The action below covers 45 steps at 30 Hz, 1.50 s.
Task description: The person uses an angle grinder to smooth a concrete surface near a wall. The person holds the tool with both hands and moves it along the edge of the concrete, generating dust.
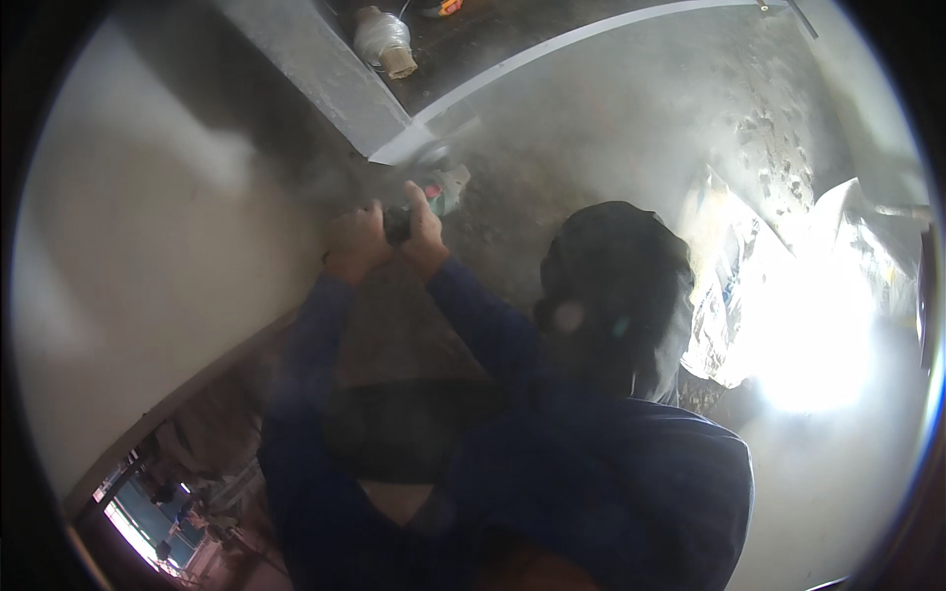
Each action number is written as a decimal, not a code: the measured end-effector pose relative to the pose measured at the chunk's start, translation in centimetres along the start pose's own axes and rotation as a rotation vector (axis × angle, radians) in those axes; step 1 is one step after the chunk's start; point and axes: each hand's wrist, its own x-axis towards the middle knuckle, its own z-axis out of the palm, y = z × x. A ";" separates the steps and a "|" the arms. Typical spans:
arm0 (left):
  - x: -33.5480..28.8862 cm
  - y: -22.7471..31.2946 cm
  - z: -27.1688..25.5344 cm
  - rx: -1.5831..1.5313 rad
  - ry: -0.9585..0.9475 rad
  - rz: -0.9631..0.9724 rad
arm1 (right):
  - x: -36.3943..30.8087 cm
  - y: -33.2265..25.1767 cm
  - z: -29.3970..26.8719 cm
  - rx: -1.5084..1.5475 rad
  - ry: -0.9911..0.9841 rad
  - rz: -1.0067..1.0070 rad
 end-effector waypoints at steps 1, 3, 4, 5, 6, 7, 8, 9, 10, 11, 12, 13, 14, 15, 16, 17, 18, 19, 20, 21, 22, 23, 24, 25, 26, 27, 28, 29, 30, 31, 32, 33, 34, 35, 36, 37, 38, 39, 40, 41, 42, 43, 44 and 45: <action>-0.2 -0.2 0.3 -0.011 0.056 0.014 | 0.3 0.0 0.0 0.140 0.125 0.188; -0.5 -0.8 0.7 -0.130 0.052 0.001 | 0.1 1.3 -0.3 -0.010 -0.013 0.024; -0.8 -1.0 0.8 -0.104 0.043 -0.004 | 0.3 2.1 -0.7 0.008 -0.025 0.044; -1.1 -1.2 0.8 -0.074 -0.006 -0.025 | 0.6 2.9 -1.3 0.025 -0.036 0.064; -1.2 -1.3 0.7 -0.035 -0.047 -0.053 | 1.5 3.4 -1.8 0.135 0.001 0.196; -1.1 -1.1 0.6 -0.049 -0.051 -0.046 | 2.3 3.9 -2.3 0.245 -0.010 0.262; -0.8 -0.9 0.5 -0.057 -0.053 -0.048 | 2.7 4.4 -3.0 0.038 -0.056 0.004; -0.7 -0.5 0.4 -0.064 -0.058 -0.051 | 2.5 5.1 -3.6 -0.166 -0.150 -0.315; -0.3 -0.2 0.2 -0.071 -0.057 -0.056 | 2.9 5.0 -3.9 -0.311 -0.168 -0.391; 0.0 -0.1 0.0 -0.079 -0.054 -0.059 | 3.1 5.0 -4.1 -0.293 -0.261 -0.490; 0.2 0.0 -0.1 -0.083 -0.044 -0.060 | 3.3 4.3 -4.3 -0.217 -0.270 -0.344; 0.2 0.0 -0.1 -0.097 -0.018 -0.044 | 3.4 4.0 -4.0 -0.115 -0.244 -0.194; 0.0 -0.1 -0.1 -0.106 0.014 -0.029 | 3.2 3.5 -3.9 -0.007 -0.202 -0.049; -0.3 -0.2 -0.1 -0.119 0.056 -0.007 | 3.2 3.2 -3.3 0.125 -0.125 0.105; -0.8 -0.5 0.0 -0.121 0.113 0.005 | 3.0 3.0 -2.9 0.265 -0.091 0.218; -1.5 -0.8 0.2 -0.126 0.185 0.024 | 2.2 3.1 -2.8 -0.168 -0.117 -0.125; -1.8 -1.0 0.4 -0.122 0.185 0.013 | 1.0 3.7 -3.0 -0.594 -0.179 -0.506; -2.1 -1.1 0.7 -0.119 0.184 0.002 | 0.4 4.0 -3.1 -1.054 -0.214 -0.803; -1.9 -1.1 0.8 -0.104 0.125 -0.041 | 0.6 4.0 -3.0 -0.760 -0.215 -0.749; -1.6 -1.1 1.1 -0.105 0.092 -0.051 | 0.5 4.3 -3.1 -0.505 -0.185 -0.602; -1.2 -1.0 1.4 -0.106 0.059 -0.061 | 0.9 4.1 -3.2 -0.372 -0.172 -0.461; -0.3 -0.9 1.5 -0.122 0.063 -0.039 | 1.5 3.9 -3.3 -0.230 -0.142 -0.328; 0.5 -0.9 1.7 -0.133 0.066 -0.019 | 3.0 2.9 -3.3 -0.209 -0.140 -0.210; 1.1 -1.0 1.8 -0.108 0.063 0.006 | 3.8 2.5 -3.2 -0.138 -0.060 -0.079; 1.5 -1.1 2.0 -0.074 0.052 0.032 | 4.6 2.0 -3.2 -0.042 -0.125 -0.032; 1.8 -1.2 2.2 -0.047 0.070 0.066 | 4.8 2.1 -3.1 0.105 -0.103 0.036; 1.5 -1.4 2.4 -0.037 0.191 0.111 | 4.9 2.1 -3.3 0.273 -0.133 0.074; 1.3 -1.5 2.5 -0.039 0.213 0.093 | 4.5 2.5 -3.4 0.042 -0.204 -0.093; 0.7 -1.7 2.6 0.012 0.157 0.111 | 3.7 3.2 -3.6 -0.170 -0.325 -0.289; 0.0 -1.6 2.7 -0.044 0.215 0.066 | 3.0 3.5 -4.2 -0.424 -0.332 -0.349; -0.5 -1.5 2.7 -0.037 0.197 0.052 | 2.1 3.9 -4.7 -0.623 -0.413 -0.569; -1.0 -1.5 2.6 -0.029 0.182 0.037 | 1.7 3.9 -4.9 -0.854 -0.386 -0.658; -1.4 -1.4 2.3 -0.018 0.167 0.028 | 1.2 4.0 -5.0 -1.074 -0.335 -0.767; -1.5 -1.2 2.0 -0.011 0.161 0.023 | 1.2 3.7 -4.9 -1.104 -0.342 -0.844; -1.5 -1.0 1.8 -0.003 0.155 0.019 | 1.3 3.2 -4.7 -1.122 -0.334 -0.946; -1.3 -0.8 1.5 0.005 0.152 0.020 | 1.5 2.8 -4.3 -1.100 -0.344 -1.122; -0.8 -0.6 1.3 0.020 0.149 0.026 | 1.6 2.5 -4.0 -0.966 -0.334 -1.122; -0.5 -0.3 1.3 0.045 0.140 0.029 | 2.2 1.9 -3.5 -0.412 -0.311 -0.499; 0.0 -0.1 1.3 0.082 0.129 0.039 | 3.1 1.2 -2.9 0.166 -0.270 0.068; 0.6 0.0 1.5 0.103 0.140 0.036 | 3.7 0.8 -2.7 0.240 -0.210 0.155; 1.0 0.1 1.8 0.139 0.191 0.045 | 4.2 0.6 -2.6 0.321 -0.201 0.206; 1.3 0.1 2.2 0.152 0.167 -0.012 | 4.2 1.2 -2.7 0.108 -0.231 0.041; 1.5 -0.2 2.5 0.080 0.193 -0.078 | 3.9 2.0 -2.8 -0.110 -0.237 -0.113; 1.2 -0.6 2.8 0.080 0.264 -0.008 | 3.8 2.6 -3.1 0.072 -0.329 0.023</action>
